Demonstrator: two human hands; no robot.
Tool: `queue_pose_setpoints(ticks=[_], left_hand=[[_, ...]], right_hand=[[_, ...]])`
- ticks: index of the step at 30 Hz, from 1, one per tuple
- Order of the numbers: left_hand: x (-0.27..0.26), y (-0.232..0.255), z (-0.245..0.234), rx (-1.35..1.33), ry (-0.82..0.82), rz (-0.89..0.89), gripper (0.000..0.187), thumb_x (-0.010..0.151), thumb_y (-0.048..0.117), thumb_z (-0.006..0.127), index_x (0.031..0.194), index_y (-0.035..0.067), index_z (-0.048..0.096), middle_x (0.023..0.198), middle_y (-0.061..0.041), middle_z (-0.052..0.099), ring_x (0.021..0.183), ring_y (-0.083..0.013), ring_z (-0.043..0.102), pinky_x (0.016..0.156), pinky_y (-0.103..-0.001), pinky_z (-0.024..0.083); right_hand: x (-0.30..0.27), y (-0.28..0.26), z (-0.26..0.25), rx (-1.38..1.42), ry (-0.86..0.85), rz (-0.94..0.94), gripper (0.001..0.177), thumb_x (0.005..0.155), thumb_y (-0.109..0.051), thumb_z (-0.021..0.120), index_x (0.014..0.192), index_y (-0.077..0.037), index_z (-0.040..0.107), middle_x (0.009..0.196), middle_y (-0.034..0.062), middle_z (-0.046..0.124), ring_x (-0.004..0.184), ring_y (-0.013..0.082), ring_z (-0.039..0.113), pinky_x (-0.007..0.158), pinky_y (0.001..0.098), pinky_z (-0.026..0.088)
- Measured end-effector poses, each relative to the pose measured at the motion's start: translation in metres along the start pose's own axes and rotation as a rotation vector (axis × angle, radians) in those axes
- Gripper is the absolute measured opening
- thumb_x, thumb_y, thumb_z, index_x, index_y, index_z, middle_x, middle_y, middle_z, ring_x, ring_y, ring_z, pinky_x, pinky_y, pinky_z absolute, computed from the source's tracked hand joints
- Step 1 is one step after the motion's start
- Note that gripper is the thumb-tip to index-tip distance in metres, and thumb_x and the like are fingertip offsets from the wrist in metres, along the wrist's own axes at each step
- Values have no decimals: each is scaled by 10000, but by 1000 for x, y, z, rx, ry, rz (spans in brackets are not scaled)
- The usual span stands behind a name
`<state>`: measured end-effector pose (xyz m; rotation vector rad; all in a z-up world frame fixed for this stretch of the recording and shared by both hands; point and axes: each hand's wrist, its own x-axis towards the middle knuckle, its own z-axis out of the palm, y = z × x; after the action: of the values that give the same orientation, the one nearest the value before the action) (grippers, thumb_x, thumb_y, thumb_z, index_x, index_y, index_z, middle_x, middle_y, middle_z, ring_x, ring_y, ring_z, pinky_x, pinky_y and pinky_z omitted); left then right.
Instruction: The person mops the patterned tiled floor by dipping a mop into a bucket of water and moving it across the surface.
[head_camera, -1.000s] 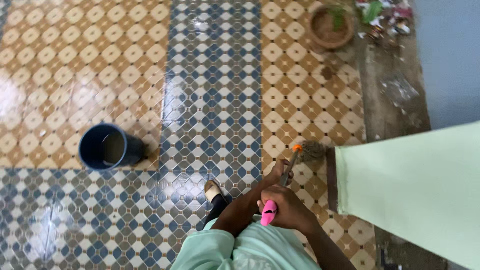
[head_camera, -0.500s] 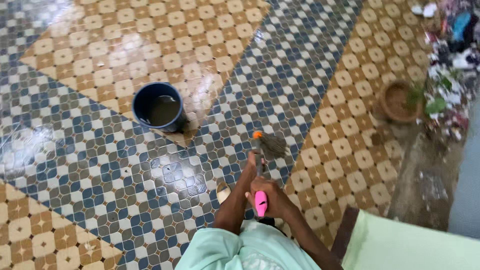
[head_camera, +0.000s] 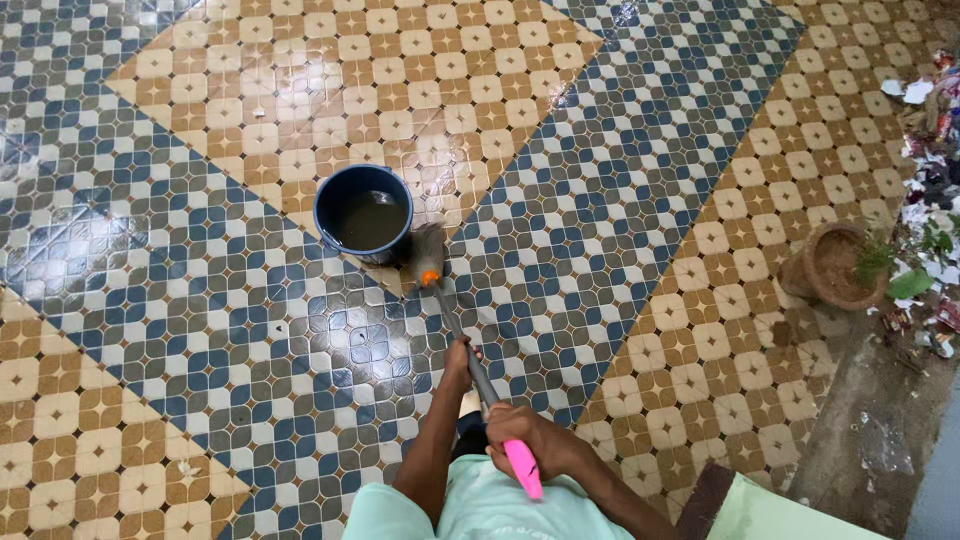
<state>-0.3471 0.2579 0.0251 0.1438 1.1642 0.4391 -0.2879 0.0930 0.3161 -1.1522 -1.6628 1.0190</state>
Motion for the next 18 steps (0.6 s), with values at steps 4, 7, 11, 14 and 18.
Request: queue_pose_setpoints(ticks=[4, 7, 11, 14, 18], left_hand=[[-19, -13, -4, 74, 68, -8, 163, 931, 174, 561, 947, 14, 541, 695, -100, 571, 556, -222, 585, 494, -345, 531], [-33, -37, 0, 210, 109, -38, 179, 946, 272, 536, 944, 95, 562, 708, -64, 582, 570, -200, 585, 479, -349, 479], [-36, -87, 16, 463, 103, -156, 277, 984, 370, 484, 930, 107, 554, 699, -83, 606, 546, -214, 581, 437, -351, 420], [-24, -145, 24, 607, 68, -117, 212, 972, 317, 520, 896, 121, 546, 667, -71, 574, 514, -197, 544, 413, -355, 396], [-42, -225, 50, 904, -235, -40, 183, 962, 242, 556, 829, 121, 522, 621, -80, 537, 466, -196, 508, 374, -364, 366]], right_hand=[[-16, 2, -6, -8, 17, 83, 307, 852, 6, 714, 672, -61, 473, 645, 81, 530, 621, 249, 556, 821, 407, 525], [-42, -3, -13, 26, 64, 149, 302, 846, 7, 736, 686, -59, 488, 652, 61, 561, 607, 202, 575, 866, 398, 550], [-95, -16, -24, 9, 166, 137, 274, 824, 28, 712, 692, -69, 492, 649, 39, 550, 623, 186, 588, 792, 368, 546], [-149, -24, -24, -81, 234, 250, 281, 795, 30, 726, 678, -56, 485, 623, 41, 559, 580, 174, 608, 679, 345, 526], [-233, -41, -29, -170, 396, 328, 286, 857, 44, 681, 698, -68, 471, 638, 47, 488, 548, 164, 572, 794, 321, 594]])
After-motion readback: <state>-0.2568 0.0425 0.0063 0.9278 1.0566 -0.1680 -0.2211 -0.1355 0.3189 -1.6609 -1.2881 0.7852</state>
